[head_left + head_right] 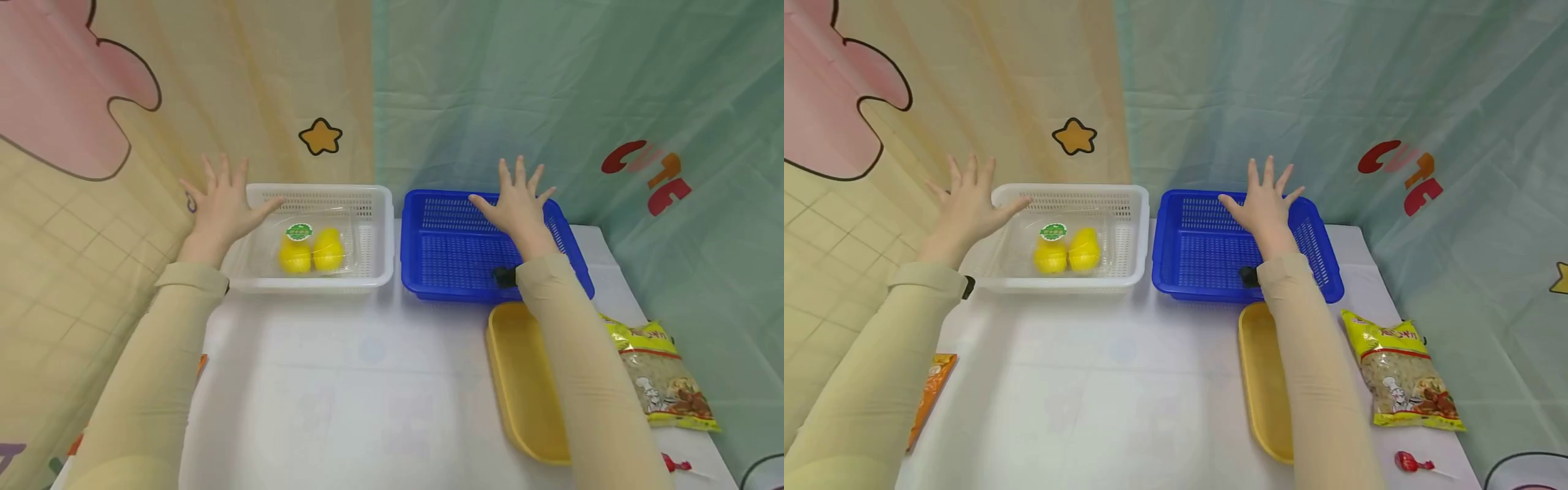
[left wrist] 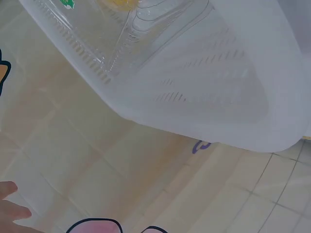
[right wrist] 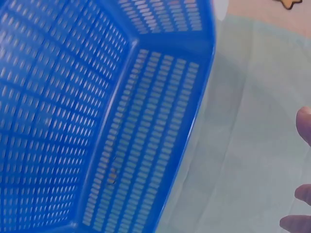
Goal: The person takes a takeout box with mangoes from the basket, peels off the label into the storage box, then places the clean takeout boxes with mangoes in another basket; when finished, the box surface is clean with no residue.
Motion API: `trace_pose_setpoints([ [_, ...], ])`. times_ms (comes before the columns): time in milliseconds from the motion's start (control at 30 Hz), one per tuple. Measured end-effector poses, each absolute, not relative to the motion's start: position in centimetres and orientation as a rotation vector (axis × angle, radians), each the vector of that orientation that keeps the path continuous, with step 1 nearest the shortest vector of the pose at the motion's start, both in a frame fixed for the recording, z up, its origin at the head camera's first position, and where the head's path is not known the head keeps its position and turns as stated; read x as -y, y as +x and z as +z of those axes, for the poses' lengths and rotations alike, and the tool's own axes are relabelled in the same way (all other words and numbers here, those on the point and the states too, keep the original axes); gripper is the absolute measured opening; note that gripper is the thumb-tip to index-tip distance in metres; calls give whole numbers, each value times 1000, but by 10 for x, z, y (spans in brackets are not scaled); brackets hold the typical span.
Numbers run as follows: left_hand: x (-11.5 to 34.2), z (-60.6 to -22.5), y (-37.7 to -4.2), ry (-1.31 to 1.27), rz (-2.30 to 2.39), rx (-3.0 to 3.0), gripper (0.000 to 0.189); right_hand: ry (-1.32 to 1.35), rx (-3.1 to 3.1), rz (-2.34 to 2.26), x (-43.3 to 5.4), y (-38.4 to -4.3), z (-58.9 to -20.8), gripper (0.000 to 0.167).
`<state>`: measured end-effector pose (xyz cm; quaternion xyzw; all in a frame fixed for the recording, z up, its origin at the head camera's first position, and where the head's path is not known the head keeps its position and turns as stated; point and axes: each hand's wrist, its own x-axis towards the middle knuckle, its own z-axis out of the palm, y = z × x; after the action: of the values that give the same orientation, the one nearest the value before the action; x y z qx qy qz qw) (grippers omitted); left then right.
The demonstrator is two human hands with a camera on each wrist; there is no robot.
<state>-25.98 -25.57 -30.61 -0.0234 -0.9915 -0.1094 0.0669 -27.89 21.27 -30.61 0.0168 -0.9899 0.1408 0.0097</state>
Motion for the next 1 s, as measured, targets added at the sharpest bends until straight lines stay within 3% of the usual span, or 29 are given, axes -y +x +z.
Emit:
trace_pose_setpoints([
  [500,279,-322,-239,-131,-663,2860,88,248,3080,560,-143,-277,-322,93],
  [1000,319,-361,-216,-21,-800,2878,70,417,3049,856,-67,-265,-352,86],
])
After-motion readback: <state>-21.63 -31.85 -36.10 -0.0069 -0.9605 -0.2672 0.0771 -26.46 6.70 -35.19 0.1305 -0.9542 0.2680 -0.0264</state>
